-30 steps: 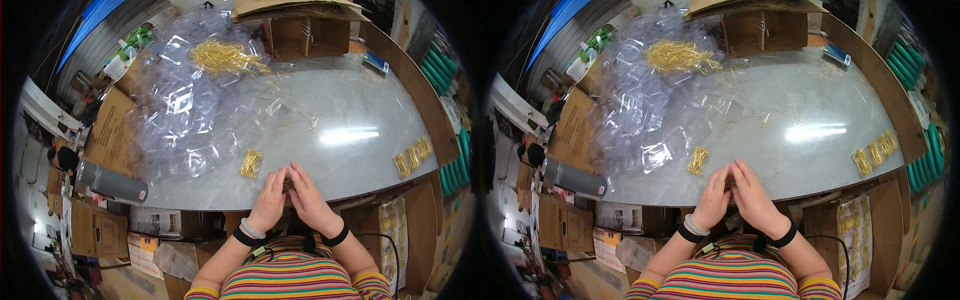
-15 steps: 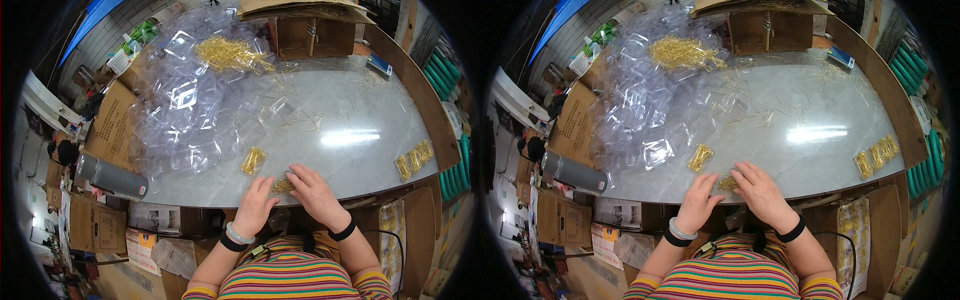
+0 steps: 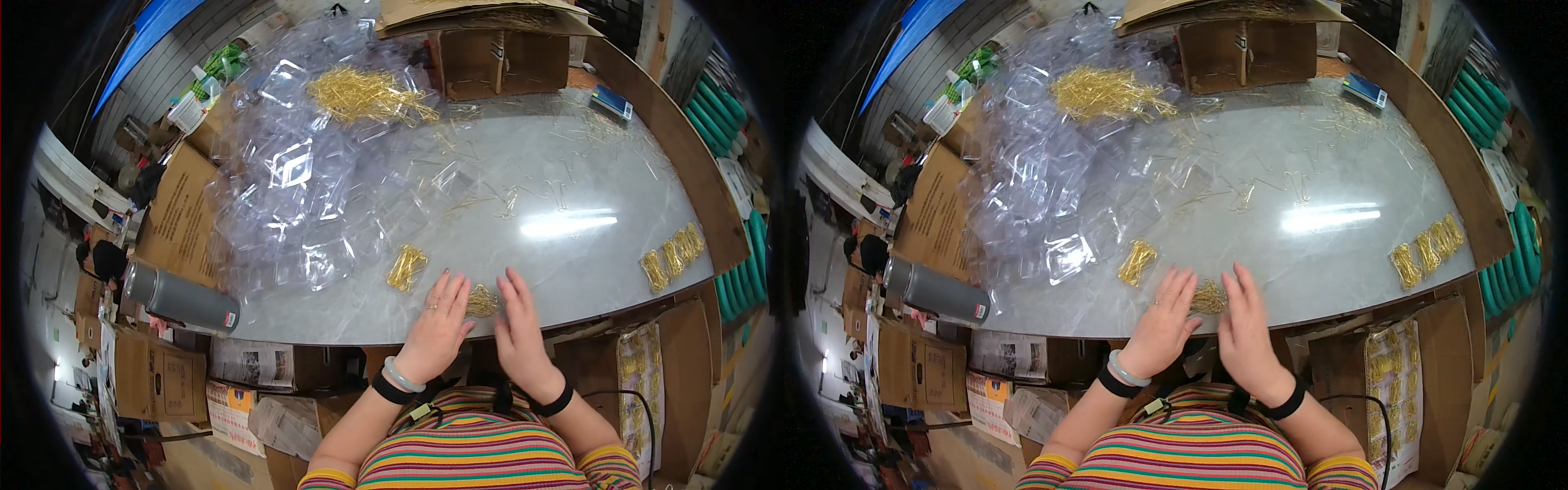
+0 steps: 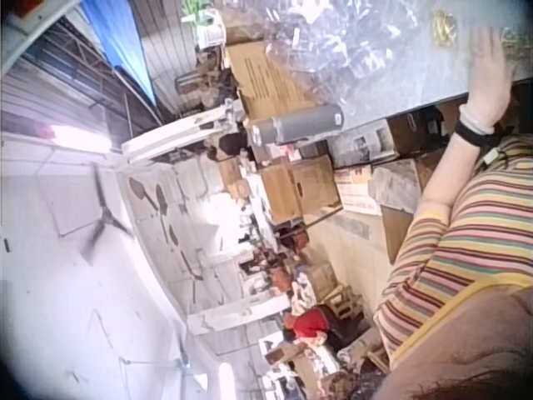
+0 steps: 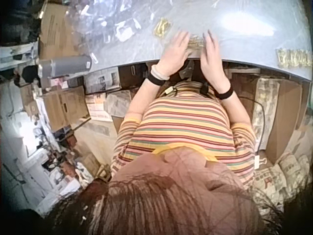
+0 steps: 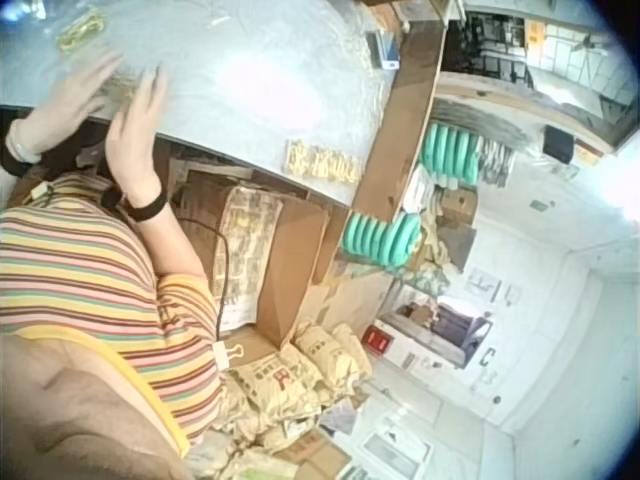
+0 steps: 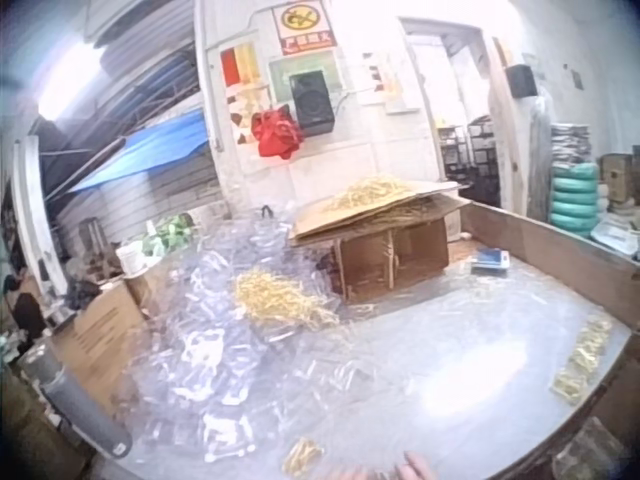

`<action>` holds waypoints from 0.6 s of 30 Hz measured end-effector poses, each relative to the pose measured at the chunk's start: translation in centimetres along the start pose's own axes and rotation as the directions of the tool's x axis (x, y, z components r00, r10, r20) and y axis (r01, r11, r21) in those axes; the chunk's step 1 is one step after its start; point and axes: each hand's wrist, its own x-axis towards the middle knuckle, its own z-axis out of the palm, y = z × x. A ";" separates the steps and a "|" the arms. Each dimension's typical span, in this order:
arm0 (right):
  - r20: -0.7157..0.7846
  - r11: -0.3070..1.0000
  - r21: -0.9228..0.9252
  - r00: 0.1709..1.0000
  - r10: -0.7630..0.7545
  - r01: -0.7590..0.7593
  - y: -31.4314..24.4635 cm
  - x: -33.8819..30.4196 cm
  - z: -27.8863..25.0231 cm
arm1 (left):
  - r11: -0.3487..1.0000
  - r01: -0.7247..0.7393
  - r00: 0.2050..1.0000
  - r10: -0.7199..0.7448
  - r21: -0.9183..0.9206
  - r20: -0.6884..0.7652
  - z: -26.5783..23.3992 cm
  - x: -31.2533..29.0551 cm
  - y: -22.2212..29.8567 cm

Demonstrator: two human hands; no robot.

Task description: Packaging bunches of thin gold metal strips into small plastic trays on an assembly workbench.

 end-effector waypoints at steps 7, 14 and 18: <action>-0.040 0.986 0.154 0.997 -0.062 0.067 -0.5 0.9 2.0 | 0.998 0.005 0.999 -0.007 0.055 0.053 0.8 -0.4 -0.2; 0.177 0.919 -0.275 0.954 -0.242 0.284 0.4 1.5 1.7 | 0.948 0.179 0.984 -0.174 -0.263 0.040 0.9 -1.1 -1.0; 0.151 0.891 -0.342 0.954 -0.260 0.298 0.5 1.6 1.6 | 0.978 0.122 0.977 -0.148 -0.167 -0.154 -1.2 -1.8 -0.1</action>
